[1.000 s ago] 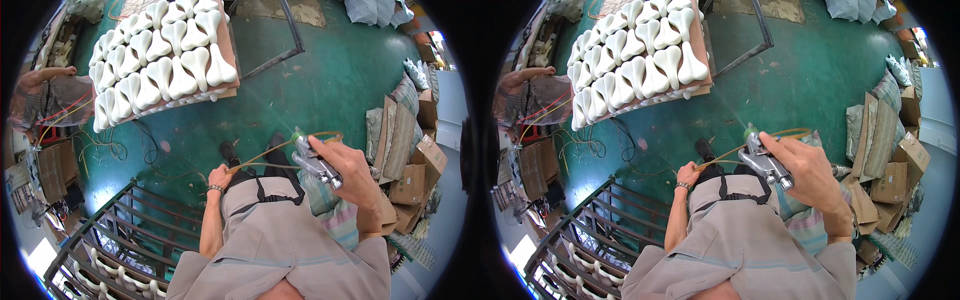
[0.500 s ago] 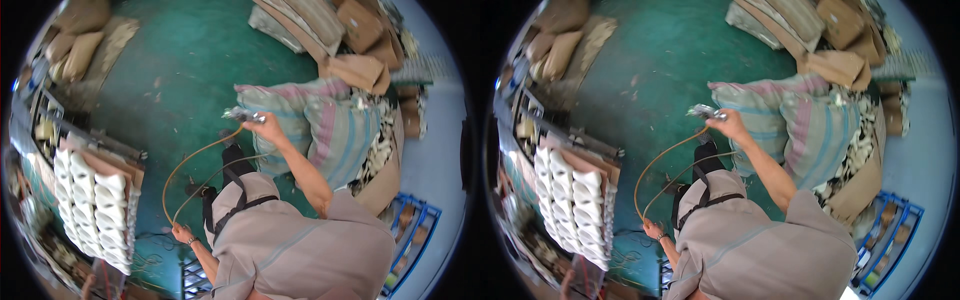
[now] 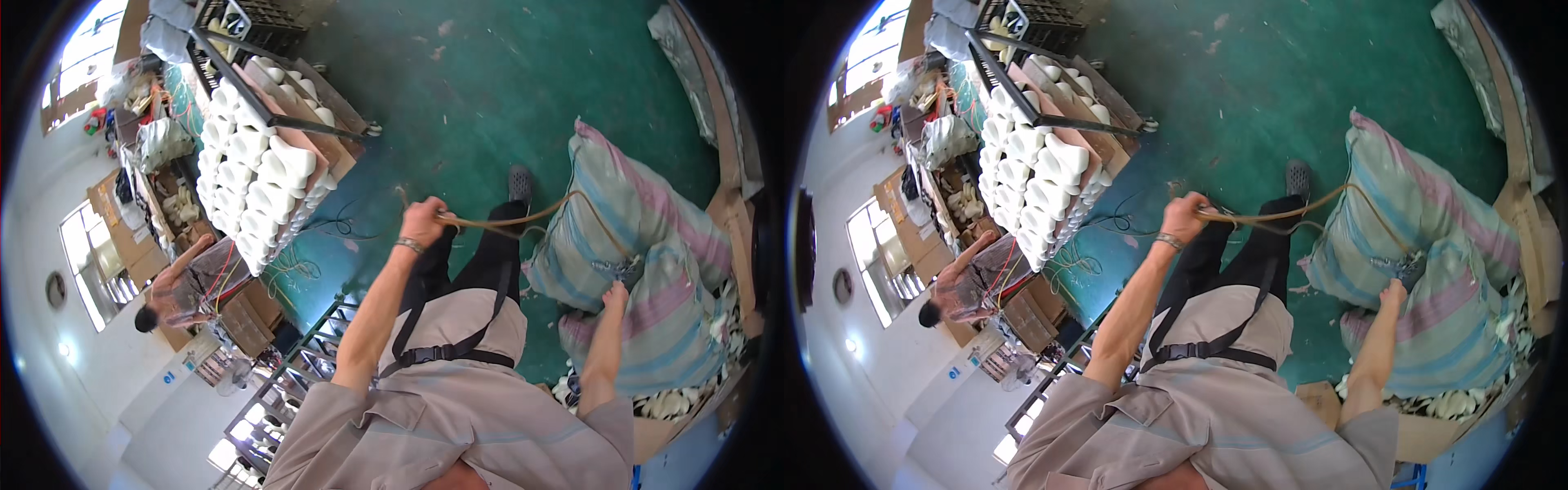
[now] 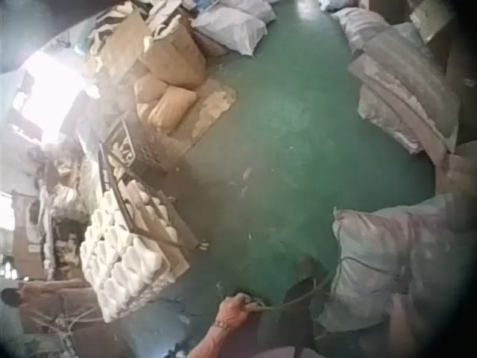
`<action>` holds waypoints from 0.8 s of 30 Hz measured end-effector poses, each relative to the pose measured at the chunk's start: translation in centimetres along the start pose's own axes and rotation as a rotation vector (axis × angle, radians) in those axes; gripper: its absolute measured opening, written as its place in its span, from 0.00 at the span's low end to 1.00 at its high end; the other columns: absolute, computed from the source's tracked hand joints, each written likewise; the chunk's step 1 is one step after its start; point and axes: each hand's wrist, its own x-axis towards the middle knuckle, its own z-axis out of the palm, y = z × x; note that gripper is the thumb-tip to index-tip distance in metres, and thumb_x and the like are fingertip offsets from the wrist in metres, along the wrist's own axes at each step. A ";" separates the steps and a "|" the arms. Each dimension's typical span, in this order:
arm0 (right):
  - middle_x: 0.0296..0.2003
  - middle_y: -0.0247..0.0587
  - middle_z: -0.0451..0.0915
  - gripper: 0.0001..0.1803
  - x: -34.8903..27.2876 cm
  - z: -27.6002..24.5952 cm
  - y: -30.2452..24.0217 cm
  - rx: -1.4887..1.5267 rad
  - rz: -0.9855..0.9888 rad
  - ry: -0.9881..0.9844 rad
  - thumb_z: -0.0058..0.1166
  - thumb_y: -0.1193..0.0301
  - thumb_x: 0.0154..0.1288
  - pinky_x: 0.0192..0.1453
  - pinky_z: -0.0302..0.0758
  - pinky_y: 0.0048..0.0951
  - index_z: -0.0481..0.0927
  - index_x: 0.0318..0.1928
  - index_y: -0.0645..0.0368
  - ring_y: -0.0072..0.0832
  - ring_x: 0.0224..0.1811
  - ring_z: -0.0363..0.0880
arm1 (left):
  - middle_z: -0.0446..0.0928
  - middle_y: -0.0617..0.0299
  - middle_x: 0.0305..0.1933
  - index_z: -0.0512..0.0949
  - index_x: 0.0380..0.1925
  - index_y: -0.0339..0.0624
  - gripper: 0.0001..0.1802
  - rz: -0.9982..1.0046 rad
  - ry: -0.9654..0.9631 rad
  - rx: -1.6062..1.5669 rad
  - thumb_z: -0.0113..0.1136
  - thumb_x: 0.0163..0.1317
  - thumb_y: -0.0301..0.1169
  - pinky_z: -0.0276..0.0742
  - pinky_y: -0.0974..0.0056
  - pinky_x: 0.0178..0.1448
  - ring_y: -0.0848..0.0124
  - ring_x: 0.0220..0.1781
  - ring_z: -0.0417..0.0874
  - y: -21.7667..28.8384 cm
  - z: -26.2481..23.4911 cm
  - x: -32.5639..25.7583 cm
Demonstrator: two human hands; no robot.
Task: Organizing bicycle seat cushions on wooden boards and placing them onto a storage rack while using a spray gun for processing.
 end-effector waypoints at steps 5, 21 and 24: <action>0.64 0.56 0.78 0.25 -27.8 10.5 -13.7 -0.068 -1.420 -0.171 0.52 0.67 0.75 0.73 0.68 0.42 0.73 0.67 0.67 0.48 0.67 0.75 | 0.84 0.46 0.35 0.74 0.51 0.44 0.25 0.020 -0.178 -0.175 0.73 0.54 0.30 0.79 0.45 0.48 0.43 0.44 0.84 3.6 0.2 1.5; 0.53 0.56 0.81 0.21 -63.3 38.5 -20.1 -1.237 -1.985 -0.296 0.59 0.70 0.62 0.62 0.76 0.49 0.79 0.56 0.62 0.50 0.56 0.81 | 0.86 0.52 0.49 0.76 0.63 0.42 0.32 -0.393 0.121 -0.734 0.69 0.61 0.44 0.82 0.57 0.57 0.58 0.51 0.87 -27.5 -12.8 -10.3; 0.52 0.55 0.82 0.21 -73.7 45.8 -17.6 -1.149 -2.056 -0.703 0.55 0.68 0.64 0.62 0.77 0.46 0.81 0.57 0.62 0.51 0.56 0.81 | 0.86 0.56 0.49 0.74 0.64 0.39 0.30 -0.649 0.184 -1.014 0.63 0.70 0.47 0.82 0.61 0.55 0.67 0.49 0.87 -33.2 -11.0 -11.8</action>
